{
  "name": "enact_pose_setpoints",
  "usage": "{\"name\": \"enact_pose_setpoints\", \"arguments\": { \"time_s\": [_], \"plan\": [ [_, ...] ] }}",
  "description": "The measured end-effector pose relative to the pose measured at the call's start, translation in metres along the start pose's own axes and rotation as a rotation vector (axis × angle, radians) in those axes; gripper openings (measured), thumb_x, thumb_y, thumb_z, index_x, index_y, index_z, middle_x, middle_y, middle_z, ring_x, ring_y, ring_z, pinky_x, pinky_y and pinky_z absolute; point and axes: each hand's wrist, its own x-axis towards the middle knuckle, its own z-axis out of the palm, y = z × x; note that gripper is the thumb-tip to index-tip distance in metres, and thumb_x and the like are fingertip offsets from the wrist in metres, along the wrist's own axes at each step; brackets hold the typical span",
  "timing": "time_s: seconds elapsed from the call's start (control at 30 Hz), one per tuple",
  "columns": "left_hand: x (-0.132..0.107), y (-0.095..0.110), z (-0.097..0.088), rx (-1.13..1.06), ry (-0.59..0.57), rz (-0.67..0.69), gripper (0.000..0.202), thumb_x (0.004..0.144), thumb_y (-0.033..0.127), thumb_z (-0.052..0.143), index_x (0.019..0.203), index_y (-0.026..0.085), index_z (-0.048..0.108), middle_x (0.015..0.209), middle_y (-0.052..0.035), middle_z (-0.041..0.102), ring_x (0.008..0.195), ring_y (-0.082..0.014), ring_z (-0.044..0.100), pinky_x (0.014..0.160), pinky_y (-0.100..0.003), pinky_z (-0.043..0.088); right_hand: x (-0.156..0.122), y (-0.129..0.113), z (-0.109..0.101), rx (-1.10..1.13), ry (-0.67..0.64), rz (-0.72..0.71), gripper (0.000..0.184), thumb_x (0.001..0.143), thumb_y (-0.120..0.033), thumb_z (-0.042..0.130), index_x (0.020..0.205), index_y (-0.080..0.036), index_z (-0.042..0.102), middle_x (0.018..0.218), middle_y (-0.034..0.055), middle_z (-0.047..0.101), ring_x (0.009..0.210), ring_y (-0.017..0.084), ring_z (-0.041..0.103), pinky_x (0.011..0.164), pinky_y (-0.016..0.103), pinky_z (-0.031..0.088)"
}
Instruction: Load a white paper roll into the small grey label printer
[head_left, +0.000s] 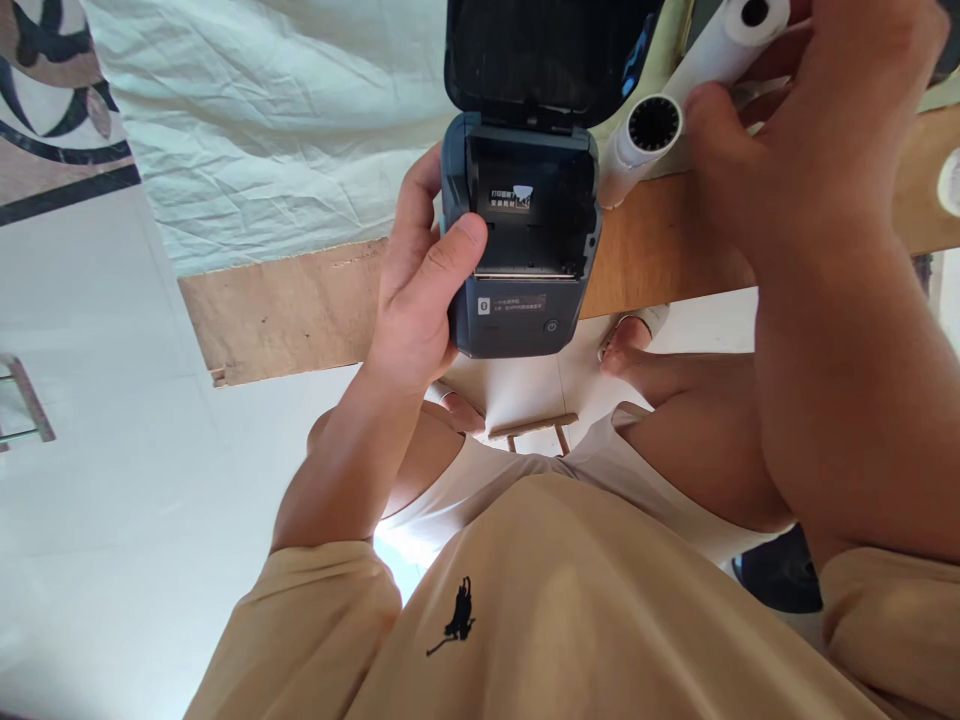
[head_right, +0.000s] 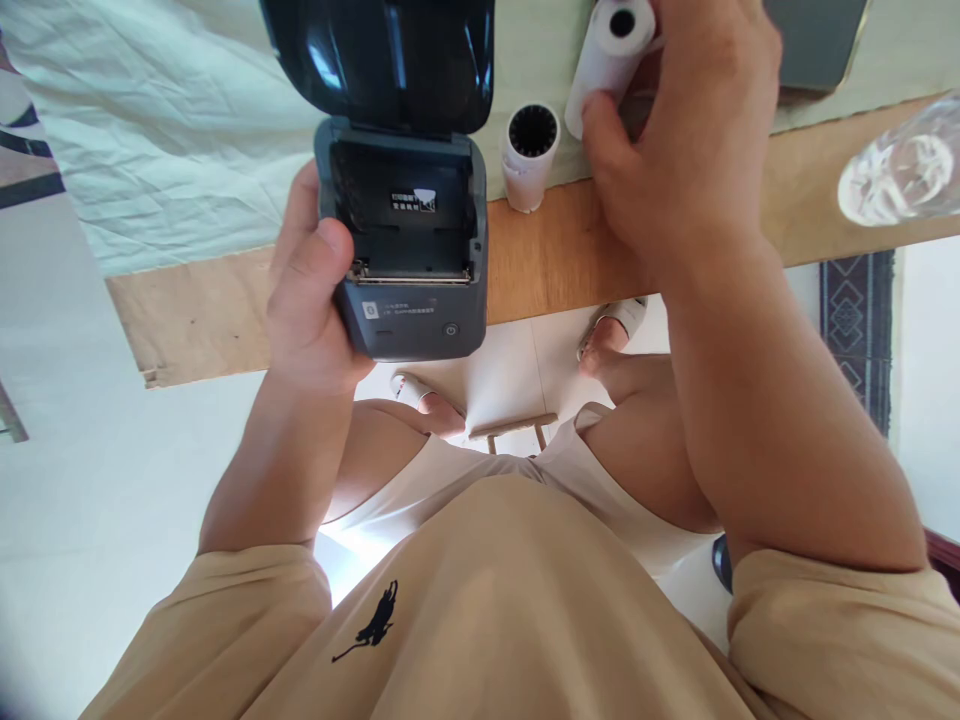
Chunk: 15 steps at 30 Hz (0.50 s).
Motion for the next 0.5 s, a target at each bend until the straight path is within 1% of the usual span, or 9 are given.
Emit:
{"name": "enact_pose_setpoints", "arguments": {
  "time_s": [0.07, 0.17, 0.2, 0.27, 0.3, 0.37, 0.43, 0.5],
  "plan": [
    [-0.001, 0.0, 0.0, -0.021, -0.011, 0.003, 0.024, 0.094, 0.036, 0.072, 0.117, 0.03, 0.068, 0.116, 0.0038, 0.075, 0.11, -0.0159, 0.07, 0.095, -0.03, 0.058, -0.002, 0.0, 0.001, -0.037, 0.006, -0.079, 0.062, 0.063, -0.006, 0.047, 0.121, -0.019, 0.064, 0.115, 0.006, 0.066, 0.076, 0.011, 0.048, 0.083, 0.032, 0.05],
    [-0.001, 0.001, 0.0, -0.041, -0.015, -0.005, 0.023, 0.095, 0.033, 0.071, 0.117, 0.031, 0.069, 0.113, 0.0047, 0.075, 0.107, -0.0147, 0.07, 0.09, -0.028, 0.059, -0.002, 0.005, 0.002, -0.087, 0.039, -0.141, 0.059, 0.064, -0.008, 0.047, 0.12, -0.022, 0.062, 0.112, 0.0057, 0.065, 0.085, 0.014, 0.056, 0.09, 0.033, 0.052],
    [0.0, 0.001, -0.001, -0.035, -0.024, -0.006, 0.022, 0.096, 0.033, 0.07, 0.118, 0.031, 0.069, 0.113, 0.0045, 0.076, 0.106, -0.015, 0.071, 0.087, -0.029, 0.059, -0.002, 0.008, 0.002, -0.089, 0.045, -0.146, 0.059, 0.063, -0.009, 0.048, 0.119, -0.02, 0.062, 0.111, 0.0062, 0.065, 0.087, 0.015, 0.058, 0.09, 0.033, 0.052],
    [0.001, 0.0, -0.003, -0.013, -0.073, 0.017, 0.023, 0.096, 0.035, 0.071, 0.118, 0.028, 0.069, 0.112, 0.0038, 0.077, 0.105, -0.0165, 0.072, 0.083, -0.03, 0.059, -0.001, 0.015, 0.003, -0.077, 0.051, -0.154, 0.061, 0.056, -0.009, 0.049, 0.115, -0.017, 0.063, 0.107, 0.0067, 0.063, 0.089, 0.016, 0.062, 0.088, 0.033, 0.052],
    [0.002, 0.0, -0.005, -0.005, -0.081, 0.028, 0.023, 0.096, 0.036, 0.07, 0.118, 0.028, 0.069, 0.111, 0.0037, 0.077, 0.105, -0.0171, 0.073, 0.083, -0.031, 0.059, 0.0, 0.017, 0.003, -0.065, 0.047, -0.163, 0.063, 0.052, -0.008, 0.048, 0.113, -0.015, 0.063, 0.105, 0.0069, 0.063, 0.09, 0.016, 0.063, 0.086, 0.032, 0.052],
    [0.003, -0.002, -0.008, -0.001, -0.067, 0.038, 0.024, 0.097, 0.037, 0.07, 0.118, 0.027, 0.069, 0.112, 0.0039, 0.077, 0.105, -0.018, 0.074, 0.086, -0.031, 0.059, 0.0, 0.019, 0.003, -0.054, 0.046, -0.176, 0.062, 0.052, -0.007, 0.048, 0.111, -0.012, 0.064, 0.105, 0.0075, 0.063, 0.095, 0.018, 0.065, 0.087, 0.033, 0.052],
    [0.004, -0.004, -0.01, 0.004, -0.072, 0.052, 0.031, 0.092, 0.041, 0.075, 0.119, 0.027, 0.069, 0.111, 0.0047, 0.077, 0.106, -0.0192, 0.074, 0.086, -0.031, 0.058, -0.002, 0.015, 0.002, -0.063, 0.069, -0.166, 0.058, 0.053, -0.008, 0.051, 0.109, -0.01, 0.065, 0.107, 0.0085, 0.064, 0.103, 0.022, 0.066, 0.092, 0.035, 0.052],
    [0.004, -0.004, -0.01, 0.011, -0.1, 0.065, 0.04, 0.086, 0.045, 0.082, 0.12, 0.028, 0.068, 0.112, 0.0056, 0.078, 0.106, -0.0198, 0.074, 0.084, -0.03, 0.059, -0.004, 0.009, 0.0, -0.072, 0.096, -0.106, 0.056, 0.053, -0.01, 0.057, 0.108, -0.008, 0.067, 0.11, 0.0105, 0.065, 0.109, 0.024, 0.064, 0.096, 0.036, 0.051]
  ]
}}
